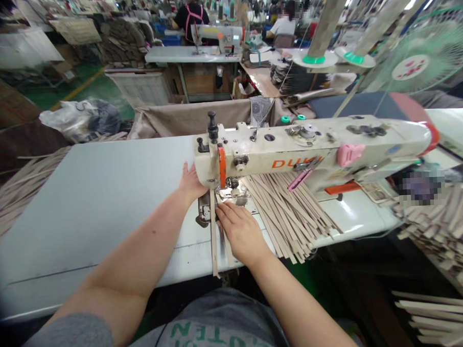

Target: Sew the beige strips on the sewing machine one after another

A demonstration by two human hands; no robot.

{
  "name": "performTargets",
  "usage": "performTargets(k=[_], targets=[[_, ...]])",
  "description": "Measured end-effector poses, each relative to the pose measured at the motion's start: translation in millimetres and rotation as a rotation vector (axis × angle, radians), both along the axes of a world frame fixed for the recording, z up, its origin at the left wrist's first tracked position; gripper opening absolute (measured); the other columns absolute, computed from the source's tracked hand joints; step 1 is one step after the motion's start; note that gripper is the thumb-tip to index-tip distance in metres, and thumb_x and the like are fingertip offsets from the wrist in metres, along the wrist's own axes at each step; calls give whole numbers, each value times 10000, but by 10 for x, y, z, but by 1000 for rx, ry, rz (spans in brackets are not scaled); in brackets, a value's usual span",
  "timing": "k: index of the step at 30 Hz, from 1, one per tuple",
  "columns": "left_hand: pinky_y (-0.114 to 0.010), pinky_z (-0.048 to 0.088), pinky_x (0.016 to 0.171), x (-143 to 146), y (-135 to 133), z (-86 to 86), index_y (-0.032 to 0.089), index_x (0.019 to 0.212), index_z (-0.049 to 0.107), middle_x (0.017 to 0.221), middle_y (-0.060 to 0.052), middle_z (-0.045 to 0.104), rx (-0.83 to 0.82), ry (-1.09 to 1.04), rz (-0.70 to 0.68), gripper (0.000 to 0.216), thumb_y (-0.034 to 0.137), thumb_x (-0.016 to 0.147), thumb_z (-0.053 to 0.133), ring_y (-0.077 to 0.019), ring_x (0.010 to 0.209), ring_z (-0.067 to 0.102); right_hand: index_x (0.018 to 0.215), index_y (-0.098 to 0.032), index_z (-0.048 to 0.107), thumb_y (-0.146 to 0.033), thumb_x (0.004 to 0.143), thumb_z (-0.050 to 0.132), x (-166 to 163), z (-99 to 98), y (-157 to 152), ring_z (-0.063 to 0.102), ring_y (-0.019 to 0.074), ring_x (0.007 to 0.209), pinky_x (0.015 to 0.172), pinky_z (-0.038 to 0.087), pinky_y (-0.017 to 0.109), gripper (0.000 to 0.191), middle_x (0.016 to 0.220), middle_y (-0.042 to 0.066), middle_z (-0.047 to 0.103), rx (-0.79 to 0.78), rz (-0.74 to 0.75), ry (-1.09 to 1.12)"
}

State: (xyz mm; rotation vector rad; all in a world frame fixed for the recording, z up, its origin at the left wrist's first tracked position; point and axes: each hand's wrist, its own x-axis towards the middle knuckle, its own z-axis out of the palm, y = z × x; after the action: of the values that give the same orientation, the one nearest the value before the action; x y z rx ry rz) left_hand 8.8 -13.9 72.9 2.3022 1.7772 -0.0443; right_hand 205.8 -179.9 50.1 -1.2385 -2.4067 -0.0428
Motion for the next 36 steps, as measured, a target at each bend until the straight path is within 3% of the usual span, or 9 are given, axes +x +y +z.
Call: performTargets(k=[6, 10, 20, 27, 36], targets=[[-706, 22, 1540, 28, -33, 70, 249, 1928, 294, 2020, 6, 192, -36, -6, 22, 758, 348, 1176, 310, -339, 1905, 66, 1545, -106, 802, -231, 1236, 616, -8, 18, -3, 758, 368, 1523, 1253, 657, 529, 382, 1560, 220, 848, 14, 1, 5], [-717, -6, 1536, 38, -25, 64, 247, 1935, 264, 2019, -8, 199, -47, -11, 43, 766, 362, 1180, 309, -351, 1904, 67, 1526, -56, 804, -240, 1241, 602, -16, 27, -8, 767, 387, 1504, 1247, 663, 546, 395, 1562, 239, 842, 19, -1, 9], [-706, -11, 1530, 66, 6, 51, 274, 1931, 288, 2021, -53, 214, -51, -41, 100, 787, 421, 1166, 408, -361, 1903, 76, 1575, -100, 786, -230, 1224, 644, -24, 14, -16, 747, 375, 1533, 1262, 651, 546, 401, 1584, 231, 832, -18, -16, 4], [-739, -25, 1520, 59, 1, 25, 235, 1918, 331, 2012, -75, 222, -27, -63, 70, 774, 429, 1173, 411, -398, 1896, 108, 1542, -98, 802, -262, 1258, 576, -23, 21, -20, 770, 359, 1504, 1253, 657, 522, 398, 1569, 208, 846, 13, -17, -12], [-756, -27, 1512, 60, 10, 1, 257, 1903, 382, 1999, -76, 276, -21, -64, 67, 762, 459, 1168, 408, -407, 1888, 146, 1559, -102, 797, -237, 1236, 620, -22, 13, -25, 763, 373, 1514, 1245, 665, 543, 392, 1590, 213, 832, 4, -16, 1]])
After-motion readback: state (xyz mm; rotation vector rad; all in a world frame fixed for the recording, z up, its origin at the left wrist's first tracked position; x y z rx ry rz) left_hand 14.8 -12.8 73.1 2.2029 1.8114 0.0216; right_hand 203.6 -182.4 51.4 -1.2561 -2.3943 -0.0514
